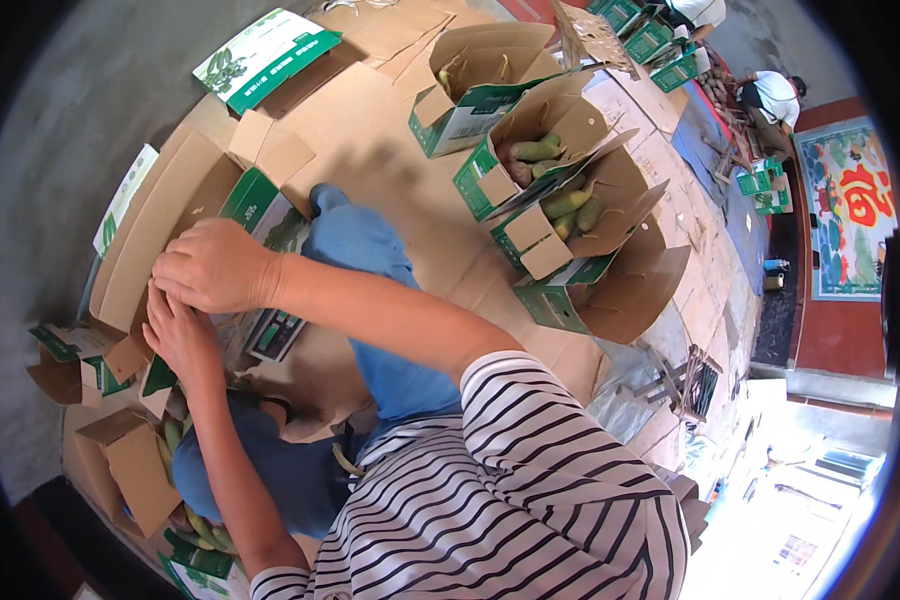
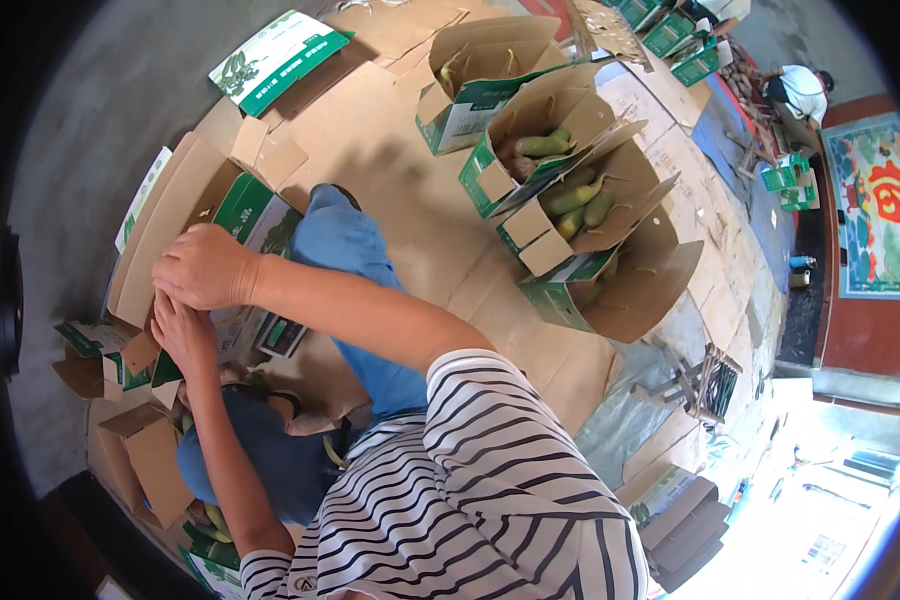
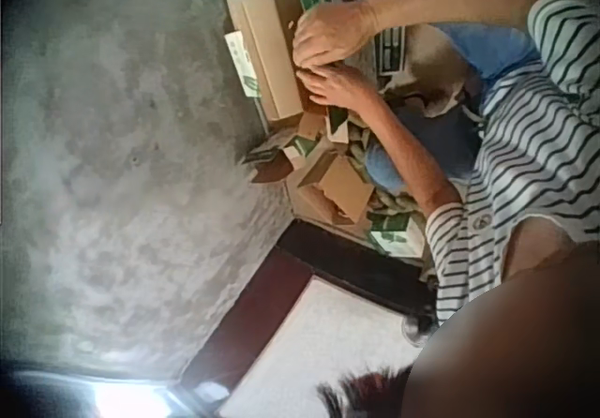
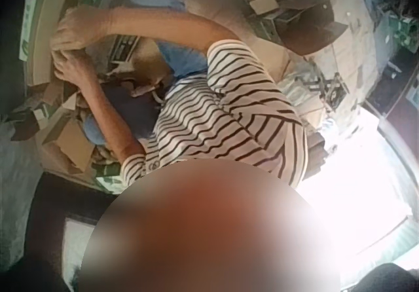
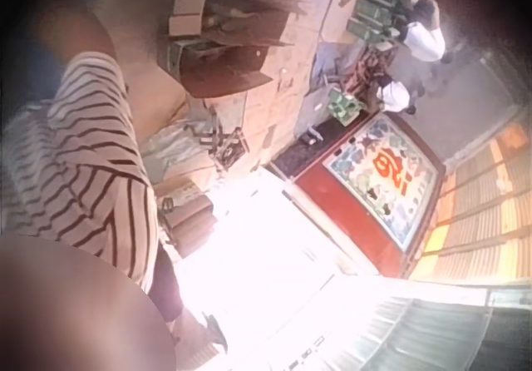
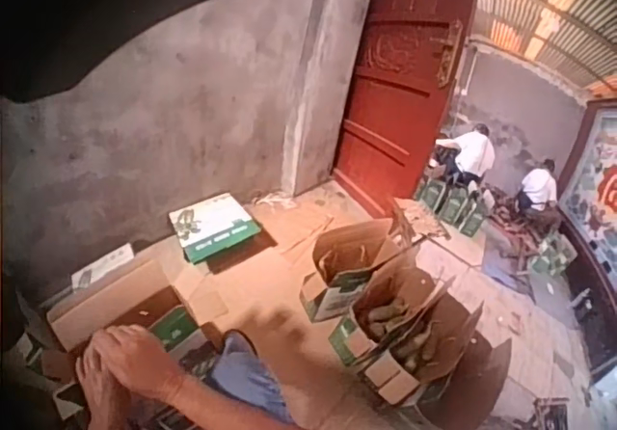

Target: Sorting produce items from the floor into cardboard boxes and weighing them.

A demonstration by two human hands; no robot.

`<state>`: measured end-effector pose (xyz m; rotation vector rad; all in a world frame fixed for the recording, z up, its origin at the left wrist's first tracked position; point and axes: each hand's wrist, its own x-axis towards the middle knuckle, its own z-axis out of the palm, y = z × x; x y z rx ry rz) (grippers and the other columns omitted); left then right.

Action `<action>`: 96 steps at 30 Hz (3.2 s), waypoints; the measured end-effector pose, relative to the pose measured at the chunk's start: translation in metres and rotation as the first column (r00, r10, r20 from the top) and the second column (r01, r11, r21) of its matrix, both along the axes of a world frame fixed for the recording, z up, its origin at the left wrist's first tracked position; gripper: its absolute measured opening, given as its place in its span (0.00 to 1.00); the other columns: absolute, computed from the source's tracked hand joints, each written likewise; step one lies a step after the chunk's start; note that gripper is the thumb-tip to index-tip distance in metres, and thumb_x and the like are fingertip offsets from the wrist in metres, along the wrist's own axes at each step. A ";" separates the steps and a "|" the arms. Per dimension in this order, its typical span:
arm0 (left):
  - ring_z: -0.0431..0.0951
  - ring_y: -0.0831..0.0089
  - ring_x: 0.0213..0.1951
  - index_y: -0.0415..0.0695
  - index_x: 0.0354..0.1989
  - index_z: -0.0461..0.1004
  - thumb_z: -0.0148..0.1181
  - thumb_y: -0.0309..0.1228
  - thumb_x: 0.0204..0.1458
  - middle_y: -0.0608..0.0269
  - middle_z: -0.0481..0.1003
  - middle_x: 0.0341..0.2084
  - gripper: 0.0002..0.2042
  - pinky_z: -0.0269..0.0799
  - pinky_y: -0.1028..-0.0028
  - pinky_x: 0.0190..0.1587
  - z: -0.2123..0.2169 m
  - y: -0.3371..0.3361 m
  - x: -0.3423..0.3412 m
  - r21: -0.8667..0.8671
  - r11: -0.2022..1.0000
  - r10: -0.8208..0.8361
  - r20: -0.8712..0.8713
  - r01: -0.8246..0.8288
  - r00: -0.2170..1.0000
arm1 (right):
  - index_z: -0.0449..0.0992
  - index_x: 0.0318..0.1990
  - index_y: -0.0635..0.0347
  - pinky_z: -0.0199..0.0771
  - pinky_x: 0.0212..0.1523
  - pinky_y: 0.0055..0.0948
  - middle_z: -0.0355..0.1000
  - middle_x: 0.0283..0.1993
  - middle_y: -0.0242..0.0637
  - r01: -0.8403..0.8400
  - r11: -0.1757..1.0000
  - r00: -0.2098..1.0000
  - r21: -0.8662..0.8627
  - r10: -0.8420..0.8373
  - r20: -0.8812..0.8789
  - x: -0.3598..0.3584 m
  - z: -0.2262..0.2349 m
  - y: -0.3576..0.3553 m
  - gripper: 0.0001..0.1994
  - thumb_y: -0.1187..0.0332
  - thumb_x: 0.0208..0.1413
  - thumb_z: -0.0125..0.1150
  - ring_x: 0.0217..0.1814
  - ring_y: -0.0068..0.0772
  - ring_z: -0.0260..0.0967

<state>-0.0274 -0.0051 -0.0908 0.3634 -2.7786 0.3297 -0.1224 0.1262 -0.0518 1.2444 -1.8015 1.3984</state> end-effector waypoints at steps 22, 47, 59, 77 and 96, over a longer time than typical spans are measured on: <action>0.65 0.59 0.57 0.47 0.62 0.58 0.61 0.31 0.48 0.55 0.66 0.54 0.31 0.55 0.54 0.60 0.023 0.005 0.013 0.291 0.956 -0.058 0.093 0.029 0.994 | 0.77 0.37 0.57 0.73 0.36 0.33 0.76 0.35 0.35 0.252 0.967 0.968 -0.044 -0.252 0.007 -0.020 0.028 0.083 0.07 0.73 0.49 0.60 0.34 0.37 0.74; 0.66 0.57 0.57 0.49 0.63 0.58 0.53 0.34 0.56 0.53 0.66 0.55 0.25 0.56 0.54 0.60 0.032 0.005 0.015 0.325 0.945 -0.097 0.139 0.047 0.986 | 0.77 0.35 0.69 0.71 0.45 0.49 0.74 0.36 0.59 0.185 -0.197 -0.430 0.963 -0.897 -0.101 0.253 -0.155 0.645 0.24 0.53 0.55 0.44 0.41 0.60 0.72; 0.66 0.54 0.56 0.49 0.64 0.56 0.52 0.35 0.57 0.52 0.67 0.54 0.26 0.59 0.58 0.57 0.020 -0.003 0.010 0.303 0.949 -0.130 0.124 0.087 0.984 | 0.78 0.34 0.69 0.71 0.45 0.47 0.74 0.35 0.58 0.120 -0.235 -0.518 0.964 -0.843 -0.141 0.270 -0.142 0.709 0.26 0.50 0.55 0.45 0.42 0.54 0.74; 0.66 0.58 0.56 0.49 0.64 0.56 0.56 0.34 0.54 0.52 0.67 0.53 0.29 0.56 0.56 0.60 0.030 0.005 0.015 0.336 0.935 -0.148 0.089 0.110 0.985 | 0.73 0.15 0.63 0.69 0.18 0.32 0.69 0.12 0.40 0.043 -0.128 -0.084 0.991 -0.989 -0.124 0.057 -0.055 0.534 0.29 0.46 0.56 0.49 0.12 0.29 0.68; 0.67 0.60 0.55 0.48 0.62 0.59 0.61 0.30 0.48 0.58 0.68 0.51 0.30 0.56 0.53 0.59 0.030 0.006 0.014 0.384 0.923 -0.063 0.068 0.032 0.996 | 0.77 0.41 0.66 0.70 0.41 0.33 0.78 0.38 0.44 0.192 0.027 -0.080 0.981 -0.996 0.044 0.074 -0.131 0.680 0.21 0.59 0.43 0.65 0.40 0.37 0.75</action>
